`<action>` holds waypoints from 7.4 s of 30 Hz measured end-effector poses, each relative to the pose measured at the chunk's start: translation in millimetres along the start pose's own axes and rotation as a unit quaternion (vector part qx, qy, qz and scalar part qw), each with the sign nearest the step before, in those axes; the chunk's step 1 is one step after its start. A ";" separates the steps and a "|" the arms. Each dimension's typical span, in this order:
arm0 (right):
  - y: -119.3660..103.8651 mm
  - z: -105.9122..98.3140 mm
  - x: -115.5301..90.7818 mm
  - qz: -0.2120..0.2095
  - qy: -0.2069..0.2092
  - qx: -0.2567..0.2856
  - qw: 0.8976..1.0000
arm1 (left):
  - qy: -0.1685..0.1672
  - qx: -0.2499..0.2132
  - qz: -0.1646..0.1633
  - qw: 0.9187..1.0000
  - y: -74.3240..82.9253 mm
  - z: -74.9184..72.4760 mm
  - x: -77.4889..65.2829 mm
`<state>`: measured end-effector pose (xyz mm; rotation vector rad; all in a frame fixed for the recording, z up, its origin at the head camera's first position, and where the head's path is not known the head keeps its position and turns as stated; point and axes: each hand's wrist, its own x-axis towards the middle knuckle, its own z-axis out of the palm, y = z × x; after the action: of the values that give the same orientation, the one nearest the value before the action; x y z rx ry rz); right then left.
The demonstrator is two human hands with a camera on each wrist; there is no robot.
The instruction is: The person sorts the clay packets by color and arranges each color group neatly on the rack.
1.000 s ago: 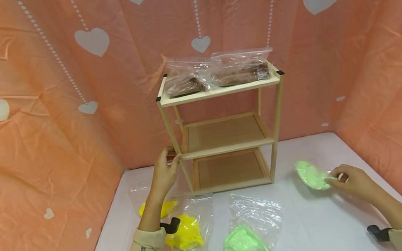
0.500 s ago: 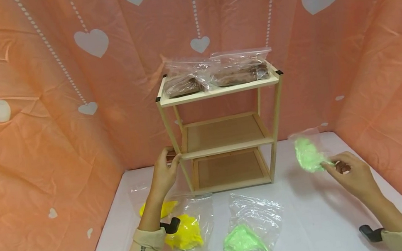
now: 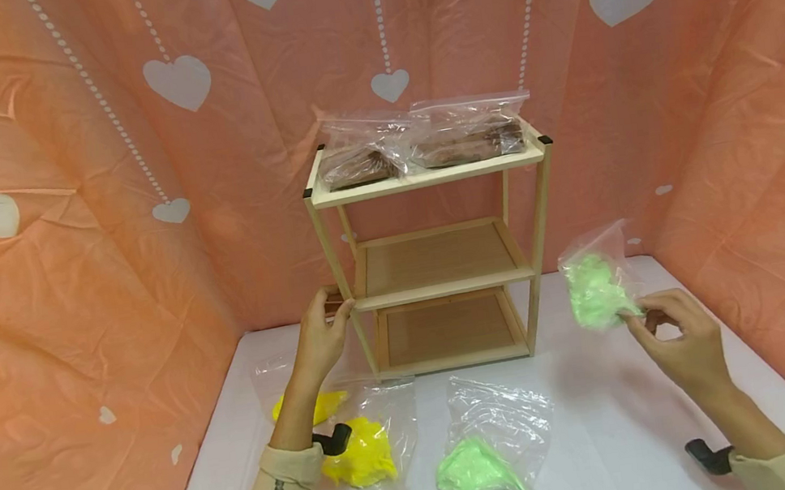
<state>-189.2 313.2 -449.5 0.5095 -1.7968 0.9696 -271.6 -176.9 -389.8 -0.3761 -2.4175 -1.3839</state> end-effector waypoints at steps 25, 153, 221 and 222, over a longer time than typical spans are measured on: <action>-60.5 80.6 27.3 -0.150 0.020 0.104 0.983 | 0.004 -0.008 0.009 1.000 -2.1 0.1 0.2; -113.1 203.4 32.9 0.052 -0.103 0.121 0.986 | 0.002 0.002 0.008 1.000 -2.8 0.8 1.3; -110.3 76.9 -90.2 0.274 -0.536 0.104 0.792 | -0.004 -0.005 -0.001 1.000 -3.3 0.8 2.3; -110.6 77.1 -90.9 0.273 -0.536 0.103 0.792 | -0.004 -0.005 -0.001 1.000 -3.4 0.9 2.4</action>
<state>-116.3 178.3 -503.6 0.7909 -2.9966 1.4340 -275.3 -177.6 -392.0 -0.3823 -2.4191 -1.3971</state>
